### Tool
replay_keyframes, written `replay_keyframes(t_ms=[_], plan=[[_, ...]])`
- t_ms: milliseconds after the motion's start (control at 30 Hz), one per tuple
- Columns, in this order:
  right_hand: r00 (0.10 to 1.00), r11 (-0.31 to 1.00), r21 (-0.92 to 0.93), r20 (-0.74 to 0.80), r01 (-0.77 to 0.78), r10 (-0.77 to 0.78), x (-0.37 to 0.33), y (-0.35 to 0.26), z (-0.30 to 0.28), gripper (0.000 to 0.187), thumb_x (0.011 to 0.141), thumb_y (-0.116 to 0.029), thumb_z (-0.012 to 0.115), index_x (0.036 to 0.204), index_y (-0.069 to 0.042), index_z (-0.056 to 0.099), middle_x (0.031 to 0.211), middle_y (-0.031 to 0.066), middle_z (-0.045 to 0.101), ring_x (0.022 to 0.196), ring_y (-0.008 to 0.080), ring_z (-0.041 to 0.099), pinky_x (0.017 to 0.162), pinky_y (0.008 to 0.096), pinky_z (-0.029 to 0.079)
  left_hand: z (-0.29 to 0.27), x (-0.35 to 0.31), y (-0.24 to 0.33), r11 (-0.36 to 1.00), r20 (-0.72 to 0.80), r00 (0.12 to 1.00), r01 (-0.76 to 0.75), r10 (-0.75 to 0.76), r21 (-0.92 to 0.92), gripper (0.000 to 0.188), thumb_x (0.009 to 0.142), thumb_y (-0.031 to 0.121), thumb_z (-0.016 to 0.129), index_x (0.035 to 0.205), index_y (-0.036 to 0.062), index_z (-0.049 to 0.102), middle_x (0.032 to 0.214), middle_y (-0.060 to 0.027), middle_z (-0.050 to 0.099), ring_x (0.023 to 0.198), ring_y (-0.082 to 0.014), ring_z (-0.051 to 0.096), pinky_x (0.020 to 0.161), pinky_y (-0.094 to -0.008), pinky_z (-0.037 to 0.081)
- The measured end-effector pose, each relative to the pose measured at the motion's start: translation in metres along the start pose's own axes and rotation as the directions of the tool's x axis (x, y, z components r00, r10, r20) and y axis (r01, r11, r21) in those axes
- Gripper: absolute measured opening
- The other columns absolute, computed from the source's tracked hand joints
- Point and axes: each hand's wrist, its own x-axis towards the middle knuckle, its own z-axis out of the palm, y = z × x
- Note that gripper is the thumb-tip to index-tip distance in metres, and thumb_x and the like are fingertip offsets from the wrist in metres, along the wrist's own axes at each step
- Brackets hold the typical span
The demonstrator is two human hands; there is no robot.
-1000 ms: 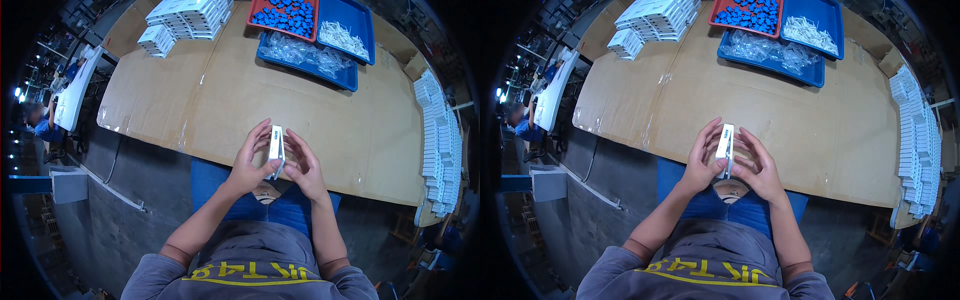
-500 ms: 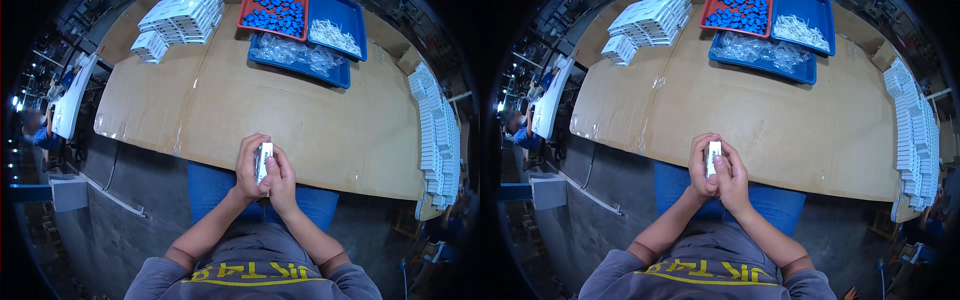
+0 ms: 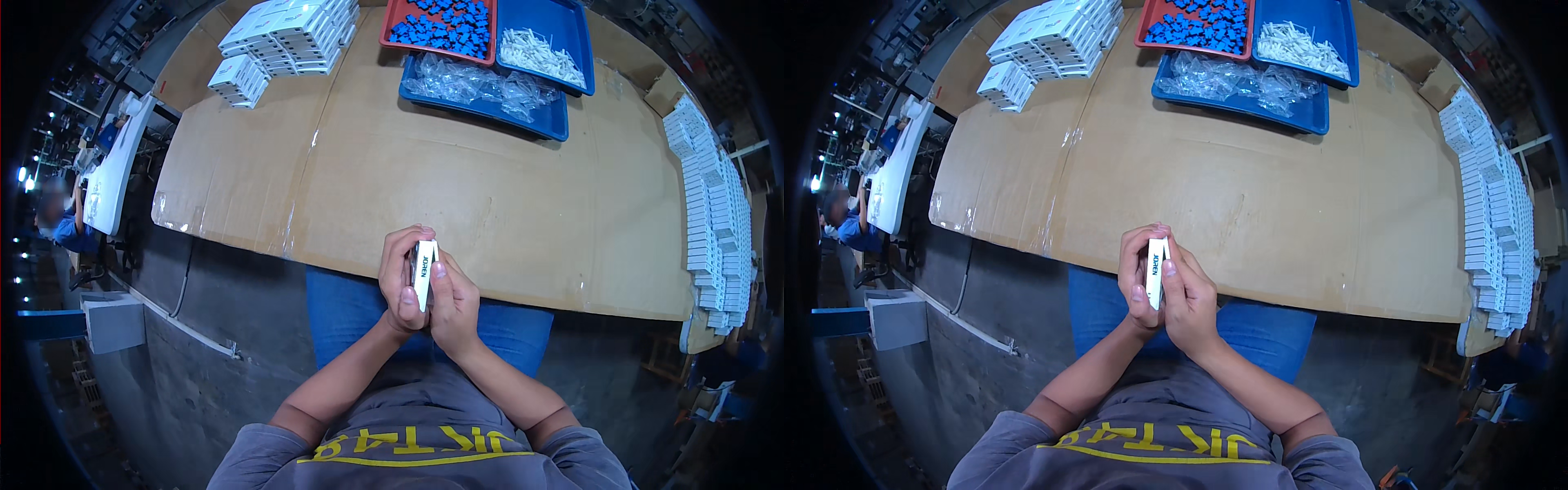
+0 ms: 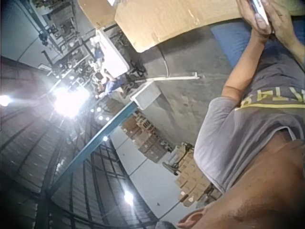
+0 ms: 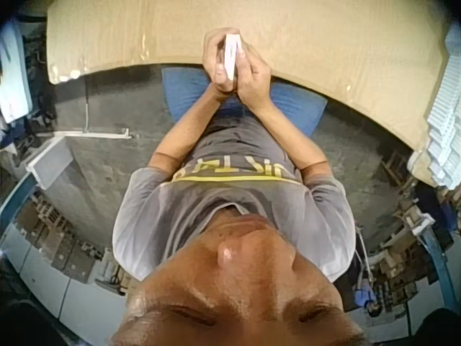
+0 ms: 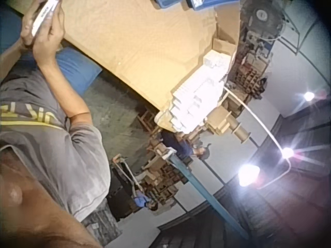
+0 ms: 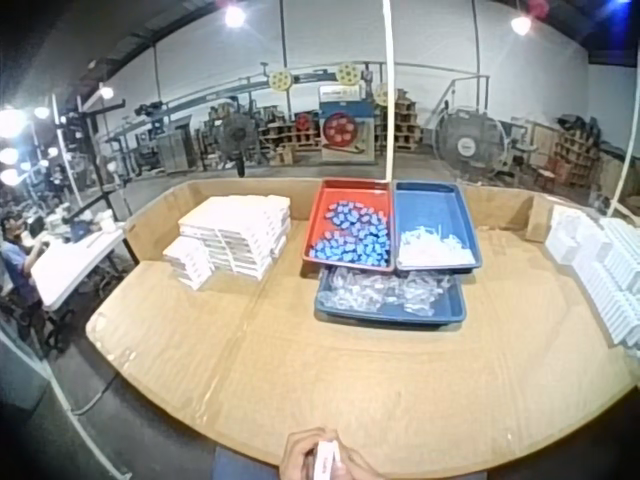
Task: Manually assemble a white plastic electronics enclosure by inserting components and snapping the housing together.
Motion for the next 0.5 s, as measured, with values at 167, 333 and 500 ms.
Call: replay_keyframes(t_ms=[167, 333, 500], plan=[[1.0, 1.0, 0.024, -0.008, -0.005, 0.006, -0.001, -0.005, 0.0, 0.042, 0.112, -0.017, 0.047, 0.145, 0.009, 0.055, 0.14, 0.02, 0.063, 0.123, 0.0237, 0.063, 0.103, 0.034, 0.049, 0.001, 0.001, 0.002, 0.994, -0.01, 1.0, 0.015, -0.016, -0.108, 0.077, 0.095, 0.059, 0.04, 0.125, -0.0105, 0.057, 0.125, -0.0245, 0.056, 0.117, -0.0329, 0.058, 0.104, -0.0465, 0.046], [0.999, 0.999, 0.003, -0.013, -0.043, 0.043, 0.002, -0.006, 0.006, 0.044, 0.112, -0.02, 0.049, 0.146, 0.008, 0.055, 0.137, 0.0187, 0.063, 0.118, 0.0212, 0.064, 0.101, 0.0322, 0.05, -0.007, -0.005, 0.003, 0.977, 0.018, 0.979, 0.204, -0.203, -0.069, 0.096, 0.092, 0.074, 0.038, 0.139, -0.0097, 0.049, 0.133, -0.0222, 0.051, 0.127, -0.0325, 0.054, 0.113, -0.0468, 0.041], [0.967, 0.974, 0.063, 0.145, -0.219, 0.208, 0.02, 0.0, -0.019, 0.053, 0.113, -0.032, 0.049, 0.15, 0.006, 0.051, 0.135, 0.0187, 0.061, 0.118, 0.0231, 0.063, 0.099, 0.0342, 0.051, -0.018, 0.004, -0.016, 0.944, 0.176, 0.984, -0.069, 0.012, 0.324, 0.118, 0.092, 0.086, 0.037, 0.157, -0.0129, 0.03, 0.14, -0.0256, 0.045, 0.123, -0.0308, 0.054, 0.104, -0.0446, 0.046]])
